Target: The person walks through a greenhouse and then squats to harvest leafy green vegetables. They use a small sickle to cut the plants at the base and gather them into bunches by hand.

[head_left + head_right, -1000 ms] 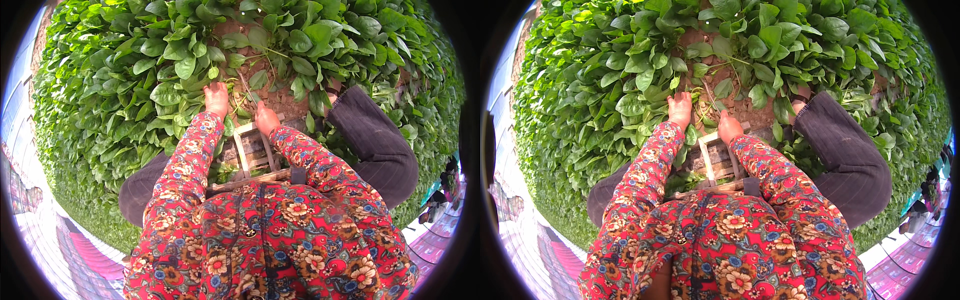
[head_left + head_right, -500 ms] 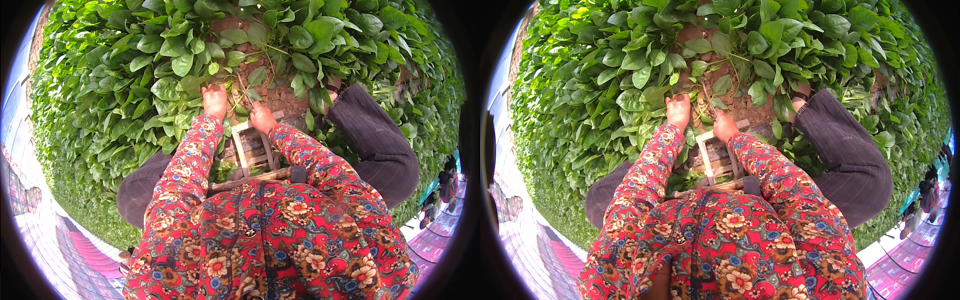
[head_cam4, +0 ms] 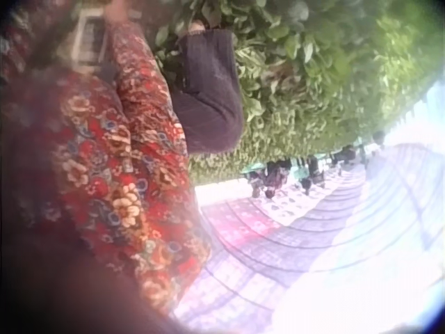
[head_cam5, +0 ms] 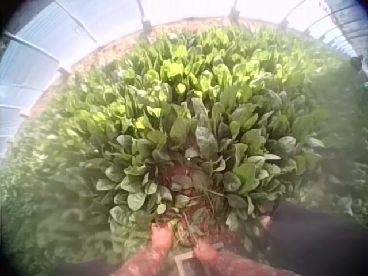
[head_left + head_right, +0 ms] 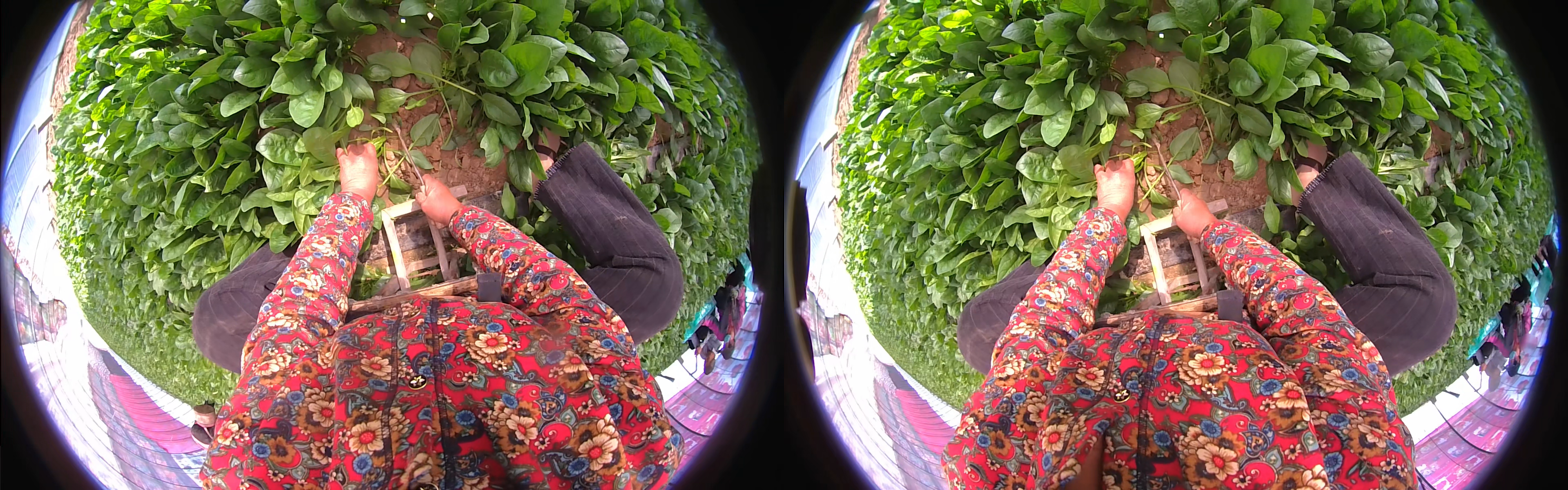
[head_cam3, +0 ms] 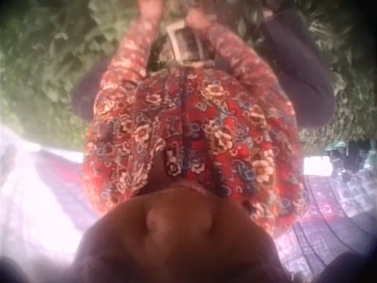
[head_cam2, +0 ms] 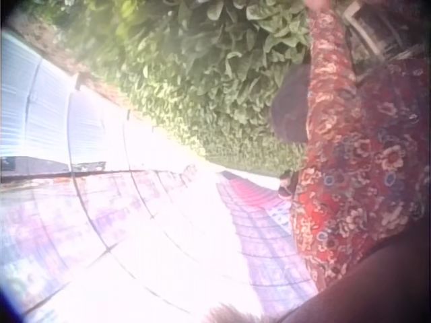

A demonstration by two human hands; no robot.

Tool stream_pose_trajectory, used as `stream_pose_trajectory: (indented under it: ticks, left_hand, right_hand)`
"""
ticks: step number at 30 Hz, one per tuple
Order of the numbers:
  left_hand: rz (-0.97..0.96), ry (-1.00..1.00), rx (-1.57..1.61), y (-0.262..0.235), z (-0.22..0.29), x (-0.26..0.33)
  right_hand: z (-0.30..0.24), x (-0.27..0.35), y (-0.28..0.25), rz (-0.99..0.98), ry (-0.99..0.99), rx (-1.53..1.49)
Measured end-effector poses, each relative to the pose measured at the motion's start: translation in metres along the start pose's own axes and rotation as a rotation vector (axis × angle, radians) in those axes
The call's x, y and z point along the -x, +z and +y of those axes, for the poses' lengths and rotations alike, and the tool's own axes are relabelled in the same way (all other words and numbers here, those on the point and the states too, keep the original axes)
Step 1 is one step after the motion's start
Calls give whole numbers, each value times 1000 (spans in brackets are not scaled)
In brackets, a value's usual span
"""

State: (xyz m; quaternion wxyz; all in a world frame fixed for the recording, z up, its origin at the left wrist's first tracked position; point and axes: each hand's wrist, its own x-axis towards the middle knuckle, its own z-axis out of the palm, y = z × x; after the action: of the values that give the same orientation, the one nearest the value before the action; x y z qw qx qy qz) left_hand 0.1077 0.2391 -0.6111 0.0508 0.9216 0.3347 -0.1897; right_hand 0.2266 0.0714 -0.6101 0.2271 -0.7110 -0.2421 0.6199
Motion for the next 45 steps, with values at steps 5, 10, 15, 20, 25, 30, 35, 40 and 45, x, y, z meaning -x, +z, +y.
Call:
stream_pose_trajectory:
  ticks: [5, 10, 15, 20, 25, 30, 35, 40, 45]
  left_hand:
    - [-2, -30, 28, -3, -1, -2]
    - [-76, -35, 55, -4, 1, 1]
    - [-197, -36, 167, -11, -20, -7]
    - [-293, -151, 316, 12, -41, -27]
    - [-295, -320, 468, 14, -41, -34]
    - [-316, -215, 391, 8, -40, -35]
    - [-470, -172, 278, -2, -39, -35]
    - [-351, -269, 409, 10, -46, -37]
    - [-559, -98, 336, -24, -47, -43]
  right_hand:
    - [-9, -1, -7, 6, 5, 55]
    - [-31, 5, -23, -147, 176, -135]
    - [-16, 8, -24, -26, 7, 25]
    - [-21, 22, -2, 139, -32, 94]
    - [-25, 27, 7, 202, 22, 52]
    - [-32, 24, 21, 269, 29, -1]
    - [-74, 20, 34, 97, 304, -265]
    - [-59, 10, 58, 91, 281, -594]
    - [-56, -2, 59, 130, 252, -404]
